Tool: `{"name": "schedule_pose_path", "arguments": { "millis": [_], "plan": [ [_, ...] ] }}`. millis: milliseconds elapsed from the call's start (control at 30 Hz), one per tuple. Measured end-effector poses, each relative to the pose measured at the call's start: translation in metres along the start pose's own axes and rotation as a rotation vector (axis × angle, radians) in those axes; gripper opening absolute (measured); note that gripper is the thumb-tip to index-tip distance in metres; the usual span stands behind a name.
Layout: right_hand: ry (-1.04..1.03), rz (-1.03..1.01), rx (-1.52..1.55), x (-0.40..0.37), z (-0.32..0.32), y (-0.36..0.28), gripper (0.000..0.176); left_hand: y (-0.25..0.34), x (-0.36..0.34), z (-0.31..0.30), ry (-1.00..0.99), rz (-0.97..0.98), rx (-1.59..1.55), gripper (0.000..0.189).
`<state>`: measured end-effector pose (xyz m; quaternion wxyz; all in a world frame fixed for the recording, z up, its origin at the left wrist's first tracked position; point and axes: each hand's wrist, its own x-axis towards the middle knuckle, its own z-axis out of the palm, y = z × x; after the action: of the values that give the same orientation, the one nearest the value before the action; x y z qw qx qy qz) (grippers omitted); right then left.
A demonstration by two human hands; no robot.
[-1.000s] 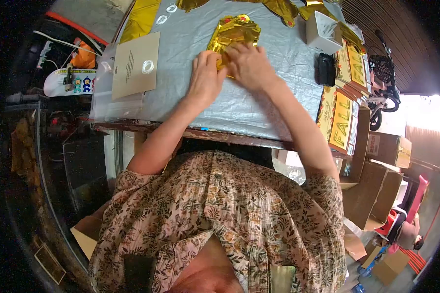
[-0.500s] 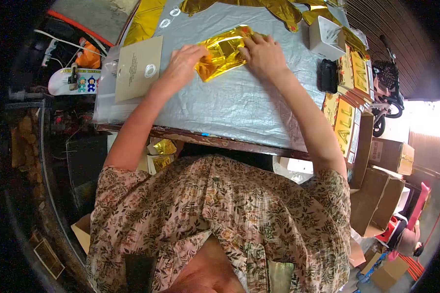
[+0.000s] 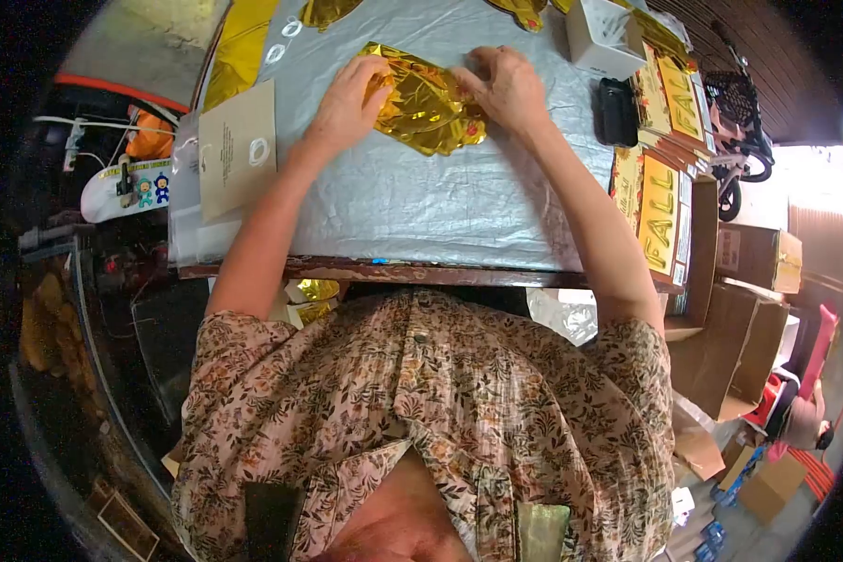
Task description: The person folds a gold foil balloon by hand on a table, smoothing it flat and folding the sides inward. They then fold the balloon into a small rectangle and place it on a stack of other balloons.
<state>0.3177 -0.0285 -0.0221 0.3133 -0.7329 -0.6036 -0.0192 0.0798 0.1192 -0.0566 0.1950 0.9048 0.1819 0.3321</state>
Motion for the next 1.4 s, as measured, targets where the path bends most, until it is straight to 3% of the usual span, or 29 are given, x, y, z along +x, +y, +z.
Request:
{"name": "schedule_pose_path", "arguments": {
  "millis": [200,467,600,767,1100,1167,1200,1267,1300,1400],
  "plan": [
    [-0.208,0.279,-0.018,-0.019,-0.005,-0.035,0.038,-0.013,0.018,-0.017,-0.217,0.086,-0.155,0.029],
    [-0.072,0.311,0.118,-0.032,0.007,-0.030,0.021,-0.021,0.030,-0.014,-0.302,0.232,-0.158,0.033],
    [-0.074,0.302,0.133,-0.036,0.014,-0.019,0.029,-0.020,0.031,-0.014,-0.307,0.230,-0.172,0.038],
    [0.106,0.136,0.011,-0.034,0.014,-0.032,0.026,-0.015,0.030,-0.013,-0.321,0.220,-0.118,0.045],
    [0.069,0.157,0.090,-0.043,0.013,-0.032,0.018,-0.020,0.033,-0.012,-0.369,0.301,-0.067,0.050],
    [-0.113,0.205,0.070,-0.046,-0.001,-0.043,0.018,-0.021,0.038,-0.013,-0.379,0.332,-0.075,0.051],
    [-0.109,0.200,0.068,-0.040,-0.005,-0.042,0.018,-0.020,0.041,-0.013,-0.413,0.340,-0.112,0.052],
    [0.070,-0.046,0.009,-0.031,-0.009,-0.035,0.029,-0.020,0.044,-0.015,-0.448,0.348,-0.150,0.052],
    [0.048,-0.137,0.016,-0.023,-0.006,-0.024,0.044,-0.020,0.045,-0.015,-0.457,0.359,-0.152,0.053],
    [-0.077,-0.278,-0.025,0.003,0.005,-0.011,0.047,-0.017,0.046,-0.015,-0.479,0.363,-0.177,0.054]
  ]
}}
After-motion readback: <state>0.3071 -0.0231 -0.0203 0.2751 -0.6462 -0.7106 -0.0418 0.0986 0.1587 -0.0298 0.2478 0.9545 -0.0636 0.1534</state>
